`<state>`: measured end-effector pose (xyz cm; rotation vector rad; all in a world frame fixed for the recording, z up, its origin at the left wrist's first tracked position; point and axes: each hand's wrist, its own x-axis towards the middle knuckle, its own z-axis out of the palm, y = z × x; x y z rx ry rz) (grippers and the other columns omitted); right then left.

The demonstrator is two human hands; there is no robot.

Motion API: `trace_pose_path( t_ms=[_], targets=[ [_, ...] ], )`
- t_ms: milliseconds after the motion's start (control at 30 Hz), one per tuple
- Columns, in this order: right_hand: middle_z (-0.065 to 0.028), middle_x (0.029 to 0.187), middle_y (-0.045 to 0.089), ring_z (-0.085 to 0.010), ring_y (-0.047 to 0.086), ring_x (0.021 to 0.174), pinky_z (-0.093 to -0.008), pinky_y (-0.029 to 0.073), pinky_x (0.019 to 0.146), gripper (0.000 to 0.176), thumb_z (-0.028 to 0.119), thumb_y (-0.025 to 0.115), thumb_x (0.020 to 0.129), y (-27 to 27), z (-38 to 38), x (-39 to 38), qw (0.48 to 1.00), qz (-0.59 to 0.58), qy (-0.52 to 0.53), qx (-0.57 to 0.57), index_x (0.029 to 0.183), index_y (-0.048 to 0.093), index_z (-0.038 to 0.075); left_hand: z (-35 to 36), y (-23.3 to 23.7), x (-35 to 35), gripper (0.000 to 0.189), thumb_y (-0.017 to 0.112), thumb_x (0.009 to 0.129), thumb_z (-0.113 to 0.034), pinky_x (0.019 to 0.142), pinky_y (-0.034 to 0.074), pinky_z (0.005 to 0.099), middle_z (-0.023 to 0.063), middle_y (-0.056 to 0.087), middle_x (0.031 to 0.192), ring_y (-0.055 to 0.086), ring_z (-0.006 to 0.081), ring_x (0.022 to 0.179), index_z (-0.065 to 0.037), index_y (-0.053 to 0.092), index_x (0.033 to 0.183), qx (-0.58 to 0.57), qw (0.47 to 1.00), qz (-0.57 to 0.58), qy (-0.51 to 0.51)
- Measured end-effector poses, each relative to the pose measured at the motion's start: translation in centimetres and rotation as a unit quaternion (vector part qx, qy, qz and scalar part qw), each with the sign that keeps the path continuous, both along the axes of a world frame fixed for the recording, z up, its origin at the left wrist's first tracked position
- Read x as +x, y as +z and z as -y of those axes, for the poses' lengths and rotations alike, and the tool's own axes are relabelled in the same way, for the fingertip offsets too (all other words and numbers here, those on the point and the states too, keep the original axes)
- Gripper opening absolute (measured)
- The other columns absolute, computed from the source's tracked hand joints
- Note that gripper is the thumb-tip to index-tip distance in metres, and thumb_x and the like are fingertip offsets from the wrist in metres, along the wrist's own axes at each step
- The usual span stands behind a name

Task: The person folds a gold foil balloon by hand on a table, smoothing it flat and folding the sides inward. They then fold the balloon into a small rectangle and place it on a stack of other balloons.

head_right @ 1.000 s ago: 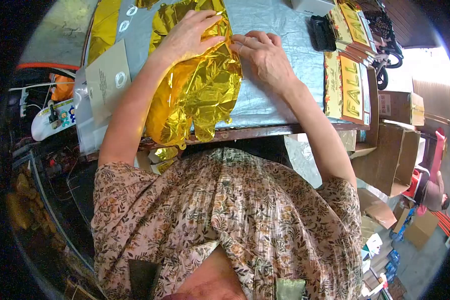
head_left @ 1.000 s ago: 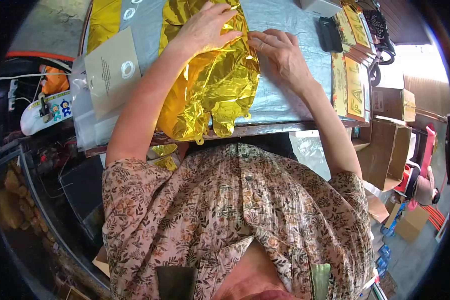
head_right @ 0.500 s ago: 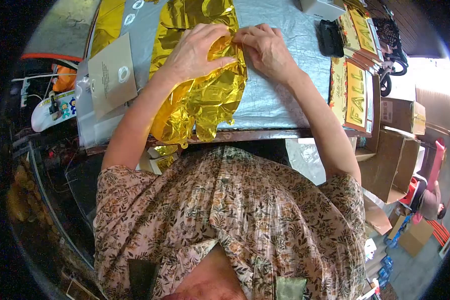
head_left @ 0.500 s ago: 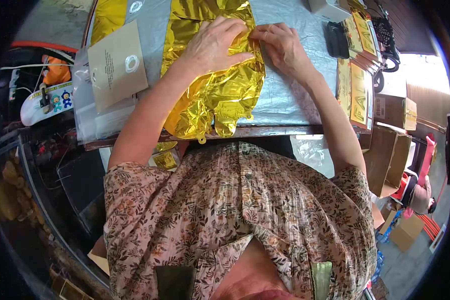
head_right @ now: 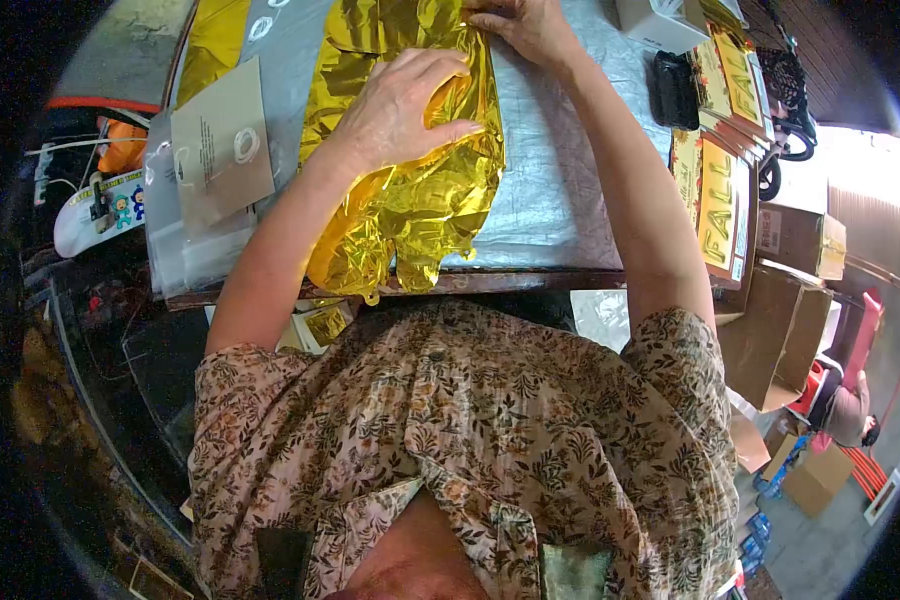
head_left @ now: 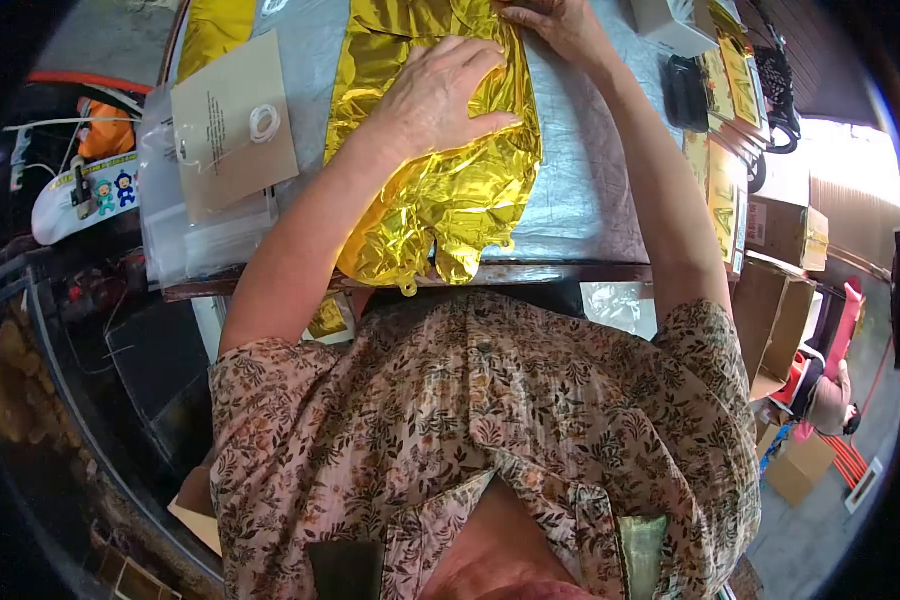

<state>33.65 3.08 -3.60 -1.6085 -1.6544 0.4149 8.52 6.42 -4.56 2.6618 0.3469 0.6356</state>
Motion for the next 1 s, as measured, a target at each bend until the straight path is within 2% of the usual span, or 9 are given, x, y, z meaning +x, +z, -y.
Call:
trace_pose_path(
  t_ms=[133,200,300,400,467,667,800,833,1000],
  targets=[
    [-0.0213,0.122,0.07,-0.0375,0.065,0.116,-0.0459,0.05,0.1,0.037,0.02,0.076,0.092,0.3,-0.1,-0.1,0.995,0.079,0.027,0.046,0.122,0.069,-0.002,-0.2,0.1,0.1,0.072,0.079,0.086,-0.054,0.108,0.043,0.0504,0.0093,0.06,0.141,0.055,0.0294,0.131,-0.007,0.06,0.137,-0.012,1.0,-0.008,-0.006],
    [-0.0225,0.143,0.057,-0.0408,0.055,0.131,-0.0499,0.044,0.108,0.059,0.028,0.076,0.092,0.2,1.7,-1.5,0.969,0.2,-0.141,0.02,0.14,0.058,0.0,-0.3,0.1,0.2,0.07,0.078,0.088,-0.054,0.107,0.043,0.0505,0.0094,0.061,0.141,0.055,0.0296,0.131,-0.007,0.06,0.137,-0.016,1.0,-0.005,-0.007],
    [-0.0218,0.157,0.043,-0.0441,0.044,0.14,-0.054,0.039,0.113,0.076,0.036,0.075,0.093,0.7,4.7,-3.0,0.962,0.233,-0.14,-0.031,0.154,0.042,0.004,-0.4,-0.3,0.5,0.055,0.072,0.095,-0.047,0.103,0.045,0.051,0.0095,0.064,0.135,0.057,0.0294,0.128,-0.007,0.062,0.132,-0.007,1.0,0.015,-0.009],
    [-0.0213,0.154,0.047,-0.0445,0.044,0.141,-0.0567,0.038,0.113,0.077,0.037,0.075,0.093,2.4,8.3,-6.3,0.954,0.247,-0.163,-0.054,0.155,0.043,0.005,-0.3,-0.4,0.8,0.032,0.061,0.101,-0.032,0.097,0.049,0.0495,0.007,0.069,0.124,0.062,0.0284,0.12,-0.008,0.066,0.122,0.0,0.999,0.047,0.004],
    [-0.0108,0.148,0.056,-0.0344,0.056,0.125,-0.0498,0.042,0.104,0.06,0.04,0.075,0.093,-0.4,10.3,-5.3,0.931,0.328,-0.143,0.065,0.145,0.058,0.014,-0.4,0.0,0.8,0.031,0.062,0.102,-0.03,0.099,0.05,0.0479,0.0089,0.068,0.126,0.062,0.0305,0.12,-0.008,0.066,0.124,0.004,0.999,0.037,-0.001],
    [-0.0107,0.156,0.046,-0.0352,0.051,0.13,-0.0505,0.035,0.111,0.082,0.054,0.075,0.088,2.3,16.7,-9.9,0.94,0.327,-0.099,0.0,0.154,0.048,0.012,-1.7,-0.9,1.4,0.029,0.062,0.103,-0.023,0.103,0.051,0.0451,0.0085,0.068,0.128,0.062,0.032,0.12,-0.007,0.068,0.125,0.019,0.998,0.048,-0.035],
    [-0.012,0.142,0.057,-0.0351,0.053,0.127,-0.0471,0.039,0.111,0.066,0.041,0.079,0.088,3.8,18.1,-10.6,0.967,0.251,-0.006,-0.036,0.142,0.06,0.008,-1.3,-0.6,1.2,0.03,0.063,0.101,-0.02,0.105,0.051,0.0437,0.0084,0.068,0.129,0.062,0.0323,0.12,-0.006,0.069,0.127,0.052,0.998,0.035,-0.026],
    [-0.0127,0.13,0.063,-0.0348,0.059,0.12,-0.0438,0.047,0.104,0.045,0.023,0.079,0.09,4.5,17.6,-11.0,0.978,0.208,0.004,-0.022,0.13,0.067,0.005,-1.7,-0.9,1.3,0.03,0.063,0.101,-0.02,0.105,0.051,0.0437,0.0084,0.068,0.129,0.062,0.0323,0.12,-0.006,0.069,0.127,0.056,0.998,0.033,-0.022],
    [-0.0152,0.117,0.067,-0.0364,0.066,0.101,-0.0427,0.056,0.088,0.028,0.005,0.073,0.09,2.8,11.8,-9.6,0.995,0.074,0.065,0.019,0.117,0.071,0.004,-4.3,-1.0,1.9,0.026,0.063,0.1,-0.014,0.104,0.051,0.0445,0.0086,0.071,0.129,0.063,0.0323,0.121,-0.01,0.072,0.124,-0.009,0.994,0.047,-0.097]
  ],
)
